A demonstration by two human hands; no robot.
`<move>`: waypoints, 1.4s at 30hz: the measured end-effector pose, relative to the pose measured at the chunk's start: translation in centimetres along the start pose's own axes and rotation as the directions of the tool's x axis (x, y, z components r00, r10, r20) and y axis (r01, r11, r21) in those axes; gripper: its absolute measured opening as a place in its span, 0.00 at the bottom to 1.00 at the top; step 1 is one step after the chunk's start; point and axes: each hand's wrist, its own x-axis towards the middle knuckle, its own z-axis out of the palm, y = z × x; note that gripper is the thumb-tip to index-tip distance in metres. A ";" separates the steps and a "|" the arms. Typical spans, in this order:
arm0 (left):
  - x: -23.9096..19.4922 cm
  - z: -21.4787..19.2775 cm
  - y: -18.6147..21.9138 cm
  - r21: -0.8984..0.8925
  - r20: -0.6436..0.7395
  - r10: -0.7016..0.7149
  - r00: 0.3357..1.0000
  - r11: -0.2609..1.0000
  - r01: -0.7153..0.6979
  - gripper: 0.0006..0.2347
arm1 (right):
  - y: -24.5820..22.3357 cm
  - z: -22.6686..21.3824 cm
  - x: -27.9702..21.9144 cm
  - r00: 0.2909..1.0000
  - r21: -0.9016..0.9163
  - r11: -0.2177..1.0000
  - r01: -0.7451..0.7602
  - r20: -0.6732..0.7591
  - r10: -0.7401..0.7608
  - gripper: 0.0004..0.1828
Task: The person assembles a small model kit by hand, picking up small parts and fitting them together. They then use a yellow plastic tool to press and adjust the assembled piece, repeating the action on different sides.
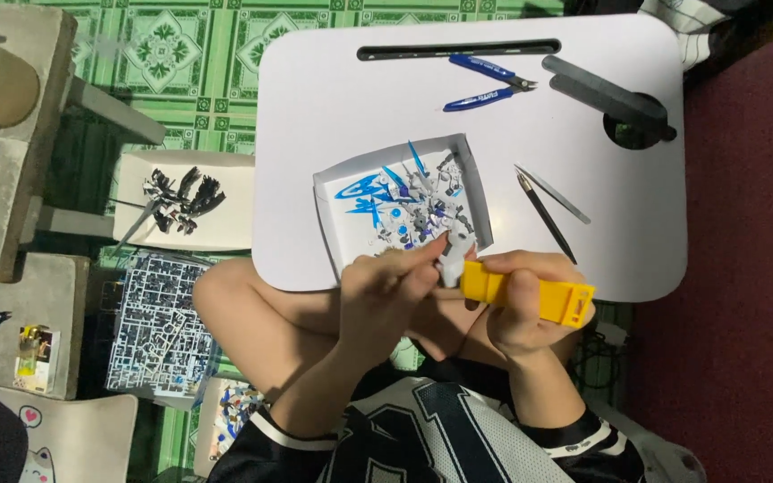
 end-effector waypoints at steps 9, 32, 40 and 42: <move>0.1 0.2 0.9 0.173 -0.046 -0.050 0.998 0.983 0.057 0.11 | 0.2 0.7 0.3 0.991 0.089 0.988 0.123 0.038 -0.127 0.13; 1.1 0.5 0.9 0.361 -0.074 -0.071 0.995 0.928 0.093 0.09 | -3.2 1.5 3.7 0.764 -0.095 0.898 0.429 0.568 -0.305 0.12; 0.5 0.5 0.6 0.522 -0.064 -0.118 0.991 0.843 0.134 0.11 | -2.9 2.0 3.5 0.876 -0.081 0.949 0.304 0.417 -0.244 0.15; 0.5 0.7 0.4 0.553 -0.086 -0.093 0.992 0.824 0.125 0.11 | -1.4 1.3 2.5 0.897 -0.054 0.939 0.339 0.319 -0.305 0.13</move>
